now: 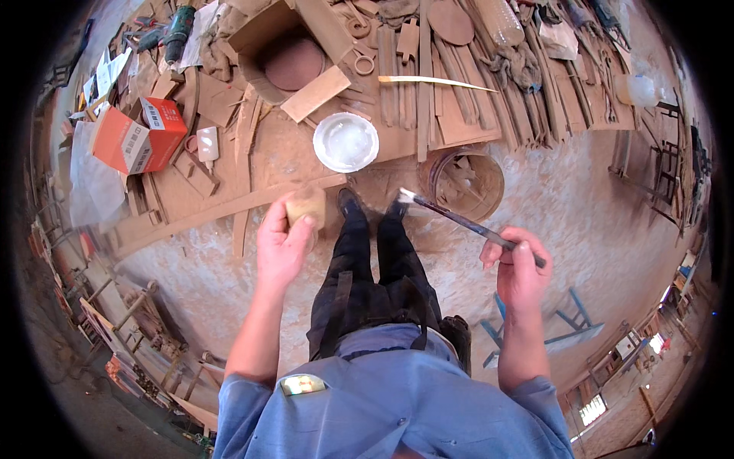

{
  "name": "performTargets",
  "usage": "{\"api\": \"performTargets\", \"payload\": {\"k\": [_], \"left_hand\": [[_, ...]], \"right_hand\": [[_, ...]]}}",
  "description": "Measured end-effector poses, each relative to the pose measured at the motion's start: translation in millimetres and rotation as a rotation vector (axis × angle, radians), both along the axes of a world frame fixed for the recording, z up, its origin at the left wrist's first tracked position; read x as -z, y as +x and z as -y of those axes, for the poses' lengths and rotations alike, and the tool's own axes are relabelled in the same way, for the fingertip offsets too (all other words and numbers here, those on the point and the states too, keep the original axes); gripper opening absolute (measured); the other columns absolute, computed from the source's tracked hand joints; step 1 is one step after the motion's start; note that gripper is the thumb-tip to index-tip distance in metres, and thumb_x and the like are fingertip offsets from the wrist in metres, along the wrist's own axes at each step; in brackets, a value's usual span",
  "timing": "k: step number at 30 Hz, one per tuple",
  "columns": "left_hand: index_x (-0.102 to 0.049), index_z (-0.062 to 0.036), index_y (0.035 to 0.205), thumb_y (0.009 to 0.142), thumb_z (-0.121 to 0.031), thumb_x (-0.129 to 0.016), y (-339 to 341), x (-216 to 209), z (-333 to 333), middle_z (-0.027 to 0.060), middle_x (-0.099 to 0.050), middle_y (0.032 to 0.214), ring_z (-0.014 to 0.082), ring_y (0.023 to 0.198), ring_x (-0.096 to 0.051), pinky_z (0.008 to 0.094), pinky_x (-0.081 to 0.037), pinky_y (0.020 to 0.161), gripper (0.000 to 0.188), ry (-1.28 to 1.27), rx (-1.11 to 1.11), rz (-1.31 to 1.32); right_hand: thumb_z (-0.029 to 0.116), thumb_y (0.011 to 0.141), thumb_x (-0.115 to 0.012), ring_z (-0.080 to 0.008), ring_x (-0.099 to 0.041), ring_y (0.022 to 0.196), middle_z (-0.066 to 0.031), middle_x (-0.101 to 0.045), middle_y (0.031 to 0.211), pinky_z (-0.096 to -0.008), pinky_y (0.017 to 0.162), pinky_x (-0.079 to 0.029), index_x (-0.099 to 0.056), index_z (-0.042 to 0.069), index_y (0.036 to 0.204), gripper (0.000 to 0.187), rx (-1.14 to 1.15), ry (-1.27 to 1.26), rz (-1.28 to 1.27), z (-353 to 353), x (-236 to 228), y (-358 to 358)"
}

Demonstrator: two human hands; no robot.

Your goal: The person applies glue to small wooden pieces using a brush, then uses a hammer to join them together. The person handles multiple wooden pieces and assembles them into a larger structure.

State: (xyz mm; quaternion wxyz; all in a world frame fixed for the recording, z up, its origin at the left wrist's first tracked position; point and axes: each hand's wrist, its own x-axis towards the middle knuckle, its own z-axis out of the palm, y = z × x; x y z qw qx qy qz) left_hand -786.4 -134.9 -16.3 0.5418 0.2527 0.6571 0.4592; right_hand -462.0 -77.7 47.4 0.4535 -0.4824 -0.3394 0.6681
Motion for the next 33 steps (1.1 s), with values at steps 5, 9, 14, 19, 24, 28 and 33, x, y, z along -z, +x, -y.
{"api": "performTargets", "payload": {"k": [5, 9, 14, 19, 24, 28, 33], "left_hand": [[-0.048, 0.0002, 0.127, 0.091, -0.001, -0.058, -48.0, 9.9, 25.2, 0.0071, -0.060, 0.115, 0.0132, 0.102, -0.059, 0.0282, -0.048, 0.089, 0.037, 0.156, -0.173, -0.177], [-0.048, 0.0010, 0.125, 0.090, -0.002, -0.059, -114.2, 23.0, 36.9, 0.0076, -0.059, 0.117, 0.0149, 0.104, -0.058, 0.0284, -0.047, 0.089, 0.037, 0.149, -0.322, -0.477], [-0.054, 0.0005, 0.121, 0.089, -0.006, -0.062, -201.2, 47.2, 44.3, 0.0065, -0.063, 0.108, 0.0136, 0.096, -0.059, 0.0281, -0.047, 0.085, 0.033, 0.107, -0.537, -0.654], [-0.054, 0.0024, 0.121, 0.088, -0.009, -0.064, -248.8, 90.9, 48.3, 0.0067, -0.064, 0.106, 0.0128, 0.092, -0.058, 0.0266, -0.047, 0.082, 0.036, 0.086, -0.608, -0.681], [-0.054, 0.0029, 0.119, 0.086, -0.014, -0.066, -266.6, 111.5, 45.8, 0.0078, -0.064, 0.103, 0.0150, 0.089, -0.057, 0.0283, -0.047, 0.081, 0.038, 0.002, -0.653, -0.726], [-0.059, 0.0006, 0.111, 0.083, -0.019, -0.069, -256.6, 101.9, 36.3, 0.0112, -0.064, 0.097, 0.0205, 0.088, -0.059, 0.0346, -0.048, 0.082, 0.036, -0.116, -0.629, -0.832], [-0.059, 0.0039, 0.110, 0.079, -0.016, -0.070, -264.9, 104.5, 36.5, 0.0146, -0.066, 0.092, 0.0214, 0.084, -0.062, 0.0332, -0.049, 0.078, 0.037, -0.081, -0.619, -0.855]], "right_hand": [[0.000, 0.087, -0.059, -0.0181, -0.063, 0.078, -0.0118, -0.066, 0.086, -0.0284, 0.070, -0.050, -0.064, -0.005, 0.103, 0.018, -0.287, 0.226, 0.454, -41.8, -11.7, -57.2], [0.004, 0.083, -0.066, -0.0226, -0.065, 0.076, -0.0135, -0.066, 0.085, -0.0301, 0.069, -0.051, -0.065, -0.003, 0.099, 0.017, -0.450, 0.405, 0.651, -55.7, 23.5, -105.1], [0.014, 0.085, -0.065, -0.0313, -0.065, 0.077, -0.0166, -0.067, 0.086, -0.0367, 0.070, -0.052, -0.067, 0.001, 0.092, 0.015, -0.640, 0.553, 0.848, -75.7, 33.0, -140.5], [0.018, 0.087, -0.062, -0.0348, -0.065, 0.081, -0.0173, -0.067, 0.087, -0.0397, 0.072, -0.052, -0.067, 0.002, 0.091, 0.018, -0.700, 0.552, 0.873, -93.3, 29.6, -165.7], [0.019, 0.087, -0.062, -0.0354, -0.065, 0.082, -0.0181, -0.067, 0.090, -0.0384, 0.074, -0.052, -0.067, 0.002, 0.096, 0.020, -0.738, 0.411, 0.976, -97.4, 20.7, -160.0], [0.020, 0.089, -0.059, -0.0352, -0.066, 0.085, -0.0202, -0.068, 0.094, -0.0388, 0.078, -0.052, -0.067, -0.001, 0.101, 0.025, -0.636, 0.598, 0.814, -92.5, 29.9, -164.5], [0.017, 0.090, -0.061, -0.0296, -0.068, 0.088, -0.0184, -0.069, 0.094, -0.0335, 0.079, -0.051, -0.067, -0.001, 0.101, 0.022, -0.736, 0.246, 0.960, -91.1, 29.9, -160.5]]}}
